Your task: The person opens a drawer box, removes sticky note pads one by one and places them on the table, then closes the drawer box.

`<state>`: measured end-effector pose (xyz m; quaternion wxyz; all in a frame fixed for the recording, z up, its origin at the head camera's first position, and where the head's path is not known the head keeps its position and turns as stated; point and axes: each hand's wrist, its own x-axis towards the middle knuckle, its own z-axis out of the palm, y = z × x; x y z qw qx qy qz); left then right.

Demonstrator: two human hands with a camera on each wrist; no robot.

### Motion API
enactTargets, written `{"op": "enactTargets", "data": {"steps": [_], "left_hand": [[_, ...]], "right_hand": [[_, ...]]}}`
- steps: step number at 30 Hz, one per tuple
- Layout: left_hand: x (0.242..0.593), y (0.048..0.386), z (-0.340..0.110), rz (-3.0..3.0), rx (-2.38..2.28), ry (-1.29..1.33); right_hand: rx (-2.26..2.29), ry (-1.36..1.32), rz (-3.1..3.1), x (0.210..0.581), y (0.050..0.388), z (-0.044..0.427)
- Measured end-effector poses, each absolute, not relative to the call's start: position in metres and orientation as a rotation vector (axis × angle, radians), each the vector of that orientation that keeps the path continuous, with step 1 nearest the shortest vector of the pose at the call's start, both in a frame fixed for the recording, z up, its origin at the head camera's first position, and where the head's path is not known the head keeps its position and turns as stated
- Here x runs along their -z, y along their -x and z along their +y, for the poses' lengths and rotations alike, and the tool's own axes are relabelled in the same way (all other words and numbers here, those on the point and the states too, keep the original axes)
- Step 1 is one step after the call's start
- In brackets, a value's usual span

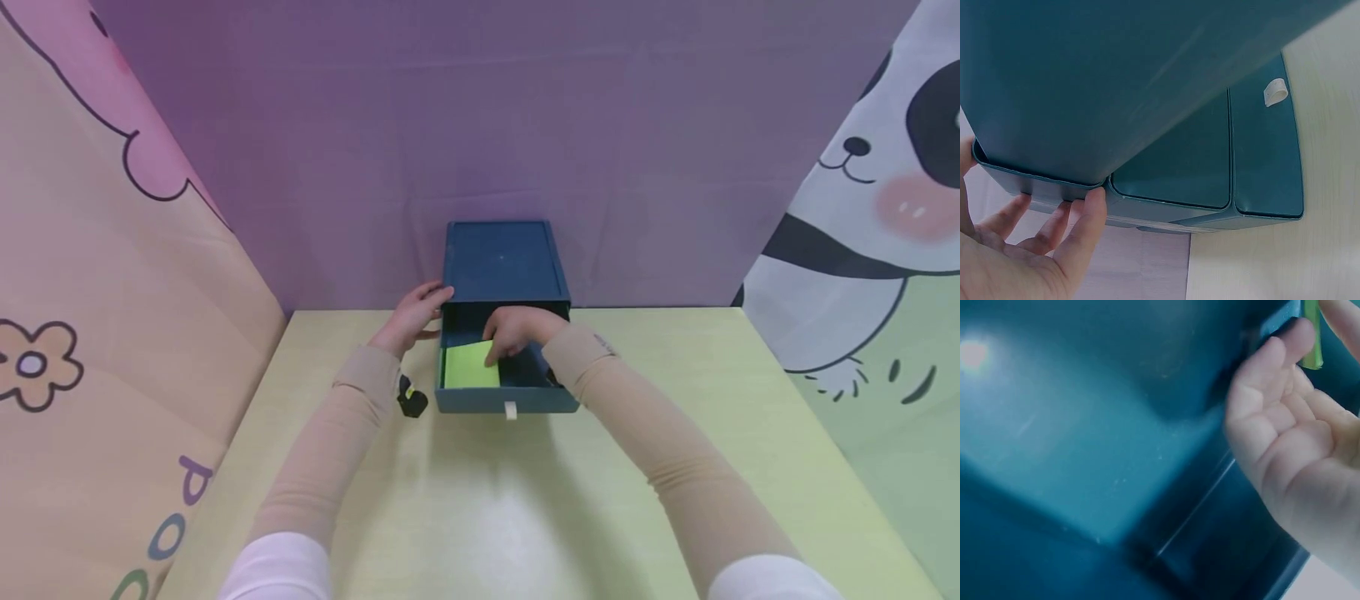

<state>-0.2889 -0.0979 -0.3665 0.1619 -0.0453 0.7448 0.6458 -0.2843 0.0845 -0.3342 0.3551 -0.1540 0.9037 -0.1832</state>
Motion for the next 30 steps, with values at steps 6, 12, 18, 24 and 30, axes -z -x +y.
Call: {"op": "enactTargets", "data": {"steps": [6,12,18,24,30], "left_hand": [[0.3665,0.2880,-0.0976,2.131,-1.840,0.129],[0.3666,0.2884,-0.0971,2.129,-1.840,0.136],[0.3663,0.2883,-0.0966,2.130,-1.838,0.140],[0.3672,0.2892,-0.0959,2.130,-1.845,0.147],[0.3679,0.2896,-0.0953,2.135,-1.848,0.145]], "right_hand": [[0.582,0.331,2.213,0.3368,0.2857,0.0874],[0.656,0.302,2.131,0.3384,0.2856,0.0876],[0.754,0.216,2.093,0.3368,0.2835,0.0877],[0.922,0.145,2.074,0.3331,0.2835,0.0903],[1.008,0.082,2.056,0.3294,0.2843,0.0933]]}}
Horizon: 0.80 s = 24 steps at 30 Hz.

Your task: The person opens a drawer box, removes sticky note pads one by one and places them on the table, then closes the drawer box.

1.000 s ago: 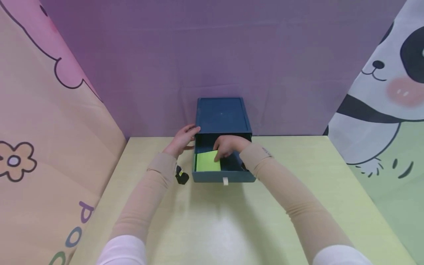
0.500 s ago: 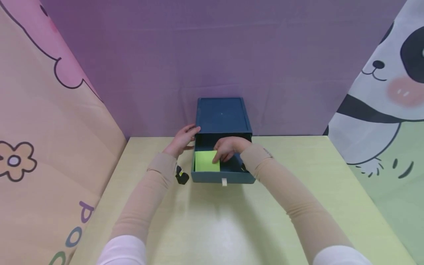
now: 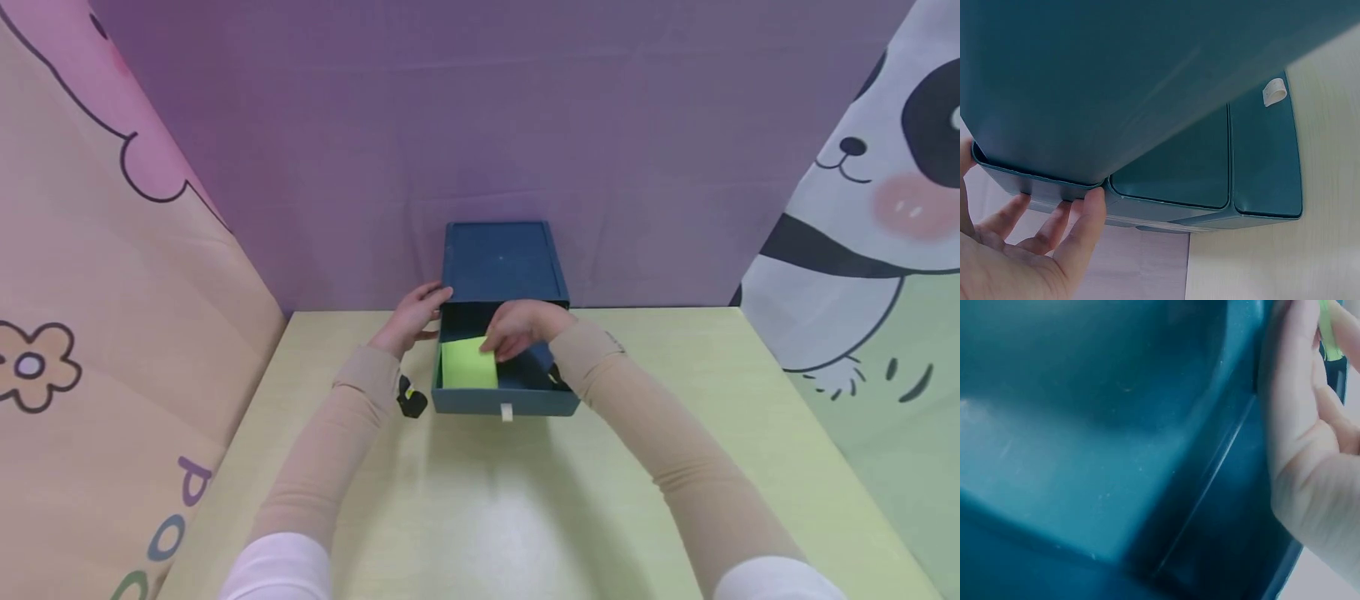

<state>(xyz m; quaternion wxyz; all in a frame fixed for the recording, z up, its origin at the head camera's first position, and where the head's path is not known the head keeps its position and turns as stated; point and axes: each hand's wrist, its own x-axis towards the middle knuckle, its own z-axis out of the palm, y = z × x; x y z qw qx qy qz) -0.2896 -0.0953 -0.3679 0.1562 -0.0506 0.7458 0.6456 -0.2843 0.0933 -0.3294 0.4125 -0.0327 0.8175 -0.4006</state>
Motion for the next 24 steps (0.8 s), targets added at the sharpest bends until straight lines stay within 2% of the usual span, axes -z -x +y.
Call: {"op": "enactTargets", "data": {"steps": [24], "left_hand": [[0.367,0.288,-0.096,2.144,-1.837,0.127]], "right_hand": [[1.292,-0.008,2.028,0.301,0.283,0.111]]}}
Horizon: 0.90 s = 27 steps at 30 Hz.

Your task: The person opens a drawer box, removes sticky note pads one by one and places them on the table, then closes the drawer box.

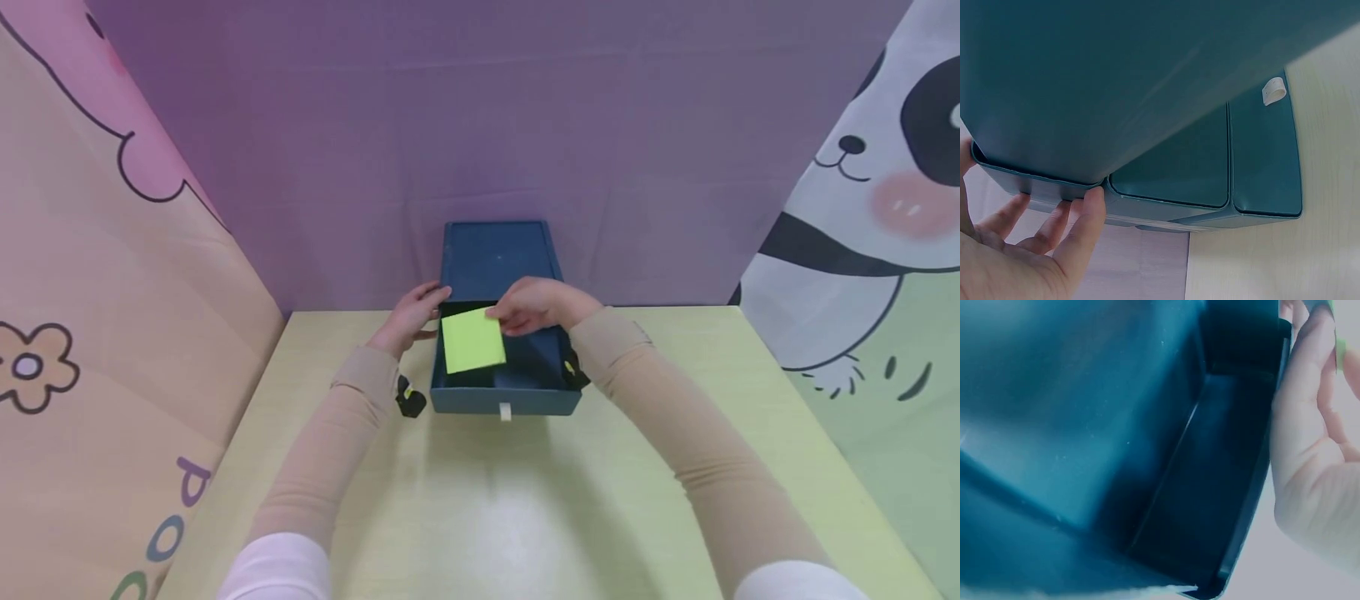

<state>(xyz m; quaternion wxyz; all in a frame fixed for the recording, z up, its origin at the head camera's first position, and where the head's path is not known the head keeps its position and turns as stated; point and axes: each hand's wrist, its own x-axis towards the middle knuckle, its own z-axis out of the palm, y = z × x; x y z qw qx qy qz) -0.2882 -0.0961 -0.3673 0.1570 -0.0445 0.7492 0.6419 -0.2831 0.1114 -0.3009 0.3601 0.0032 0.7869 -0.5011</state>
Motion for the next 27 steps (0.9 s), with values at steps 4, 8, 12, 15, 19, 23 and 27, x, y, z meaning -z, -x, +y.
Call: {"op": "enactTargets", "data": {"steps": [4,8,12,15,19,23,27], "left_hand": [[0.367,0.287,-0.097,2.141,-1.833,0.118],[0.367,0.287,-0.097,2.138,-1.828,0.116],[0.367,0.287,-0.098,2.129,-1.838,0.113],[0.367,0.287,-0.098,2.120,-1.850,0.107],[0.368,0.288,-0.097,2.118,-1.857,0.111],[0.369,0.288,-0.098,2.121,-1.854,0.112],[0.370,0.289,-0.099,2.114,-1.859,0.114]], "right_hand": [[1.335,-0.014,2.015,0.296,0.281,0.114],[1.376,-0.008,1.990,0.291,0.280,0.118],[1.400,0.000,1.974,0.288,0.281,0.124],[1.411,0.006,1.972,0.287,0.281,0.131],[1.426,0.020,1.963,0.287,0.282,0.142],[1.460,0.011,1.933,0.289,0.283,0.154],[1.484,0.007,1.914,0.291,0.284,0.164]]}}
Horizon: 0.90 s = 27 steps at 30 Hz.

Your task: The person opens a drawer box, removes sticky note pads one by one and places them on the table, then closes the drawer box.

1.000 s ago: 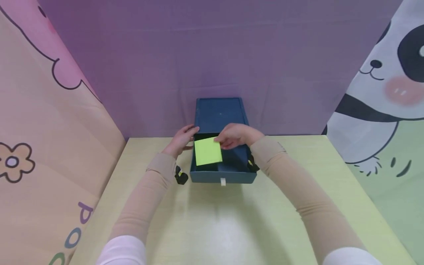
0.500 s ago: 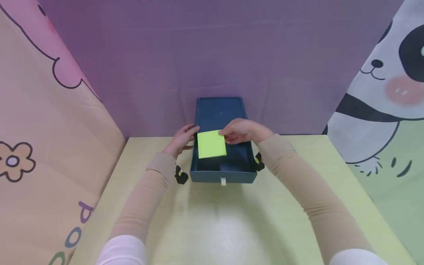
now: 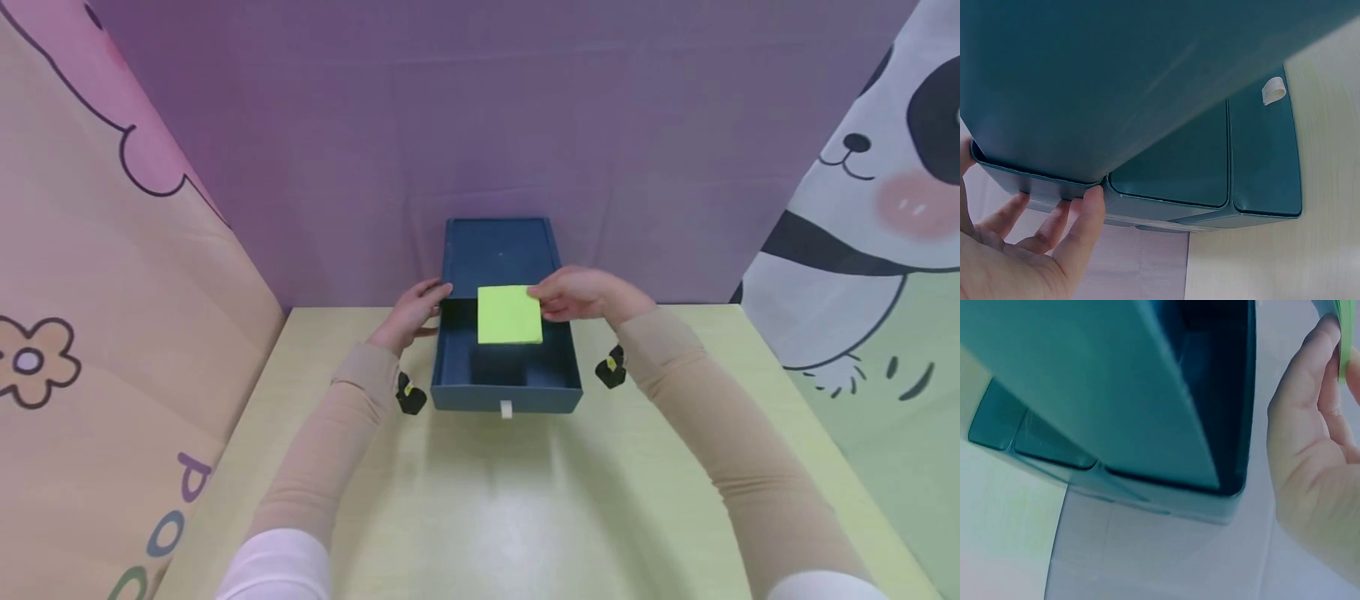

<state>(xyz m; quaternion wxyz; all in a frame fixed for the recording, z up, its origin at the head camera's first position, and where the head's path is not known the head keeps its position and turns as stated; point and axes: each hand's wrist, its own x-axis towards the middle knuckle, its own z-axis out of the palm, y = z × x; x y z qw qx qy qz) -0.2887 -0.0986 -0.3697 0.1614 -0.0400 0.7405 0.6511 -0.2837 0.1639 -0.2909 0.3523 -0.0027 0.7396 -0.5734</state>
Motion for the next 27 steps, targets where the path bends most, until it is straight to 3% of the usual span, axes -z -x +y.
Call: {"op": "enactTargets", "data": {"steps": [27], "left_hand": [[0.367,0.289,-0.098,2.095,-1.857,0.130]], "right_hand": [[1.535,-0.003,1.846,0.315,0.280,0.234]]}}
